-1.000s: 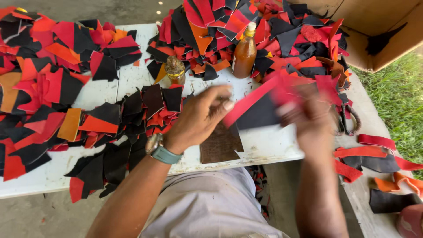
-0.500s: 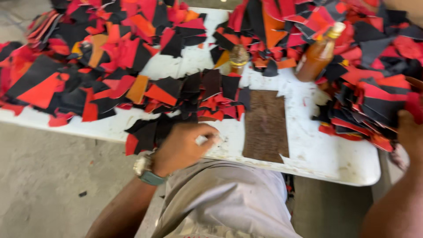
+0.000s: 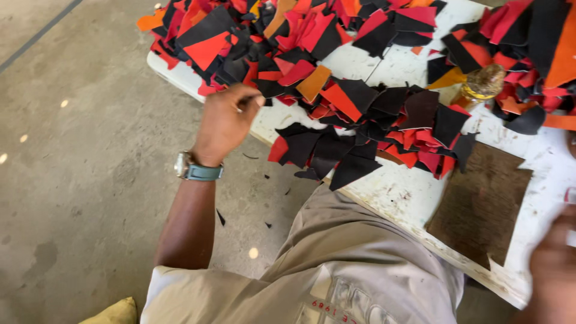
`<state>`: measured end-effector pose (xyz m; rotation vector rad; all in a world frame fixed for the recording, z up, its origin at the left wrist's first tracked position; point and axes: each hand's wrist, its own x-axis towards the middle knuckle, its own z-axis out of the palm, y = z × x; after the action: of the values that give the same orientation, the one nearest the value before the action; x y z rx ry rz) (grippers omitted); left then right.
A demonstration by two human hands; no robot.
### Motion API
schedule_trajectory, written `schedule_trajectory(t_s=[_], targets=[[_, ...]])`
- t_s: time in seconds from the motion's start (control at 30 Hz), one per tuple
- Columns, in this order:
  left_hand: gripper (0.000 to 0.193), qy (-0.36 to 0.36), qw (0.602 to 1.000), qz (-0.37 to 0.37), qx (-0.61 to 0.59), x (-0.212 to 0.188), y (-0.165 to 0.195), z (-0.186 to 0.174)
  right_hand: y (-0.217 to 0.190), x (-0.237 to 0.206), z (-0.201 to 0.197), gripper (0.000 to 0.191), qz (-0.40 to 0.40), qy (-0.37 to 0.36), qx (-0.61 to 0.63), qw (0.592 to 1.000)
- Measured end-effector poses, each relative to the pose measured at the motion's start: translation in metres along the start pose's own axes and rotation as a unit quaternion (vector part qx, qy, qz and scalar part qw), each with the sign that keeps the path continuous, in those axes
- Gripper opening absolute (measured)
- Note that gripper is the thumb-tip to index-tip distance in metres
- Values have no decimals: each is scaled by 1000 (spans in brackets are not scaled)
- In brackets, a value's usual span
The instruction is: The person repeatedly picks red and black leather pieces from a table, aligns them by hand, and places the assembled pairs into a growing stack. The person handles the pieces one at a time, turning them over as needed to match edges before stacking.
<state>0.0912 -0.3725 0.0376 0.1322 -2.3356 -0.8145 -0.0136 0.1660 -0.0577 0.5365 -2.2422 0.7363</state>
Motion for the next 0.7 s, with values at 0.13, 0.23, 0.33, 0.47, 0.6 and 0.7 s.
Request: schedule_trajectory(t_s=[0.13,0.23,0.33,0.47,0.6,0.7], targets=[[24,-128,991,-13,23,-22,-2,26,-92,21,29,16,-51,-112,156,980],[47,-256,966,31,34,-39,2,53,-149,45,54,31,-75,-237,231,941],[52,-285,955,65,36,-43,-7,72,-189,71,86,50,-178,-334,234,896],[46,-271,952,140,-21,-33,-41,79,-221,72,127,79,-259,-484,19,836],[30,-306,949,-71,-6,-25,-65,74,-217,60,134,71,-220,-511,16,831],[29,-200,961,-162,-97,-16,-67,57,-214,60,136,72,-212,-522,-9,826]])
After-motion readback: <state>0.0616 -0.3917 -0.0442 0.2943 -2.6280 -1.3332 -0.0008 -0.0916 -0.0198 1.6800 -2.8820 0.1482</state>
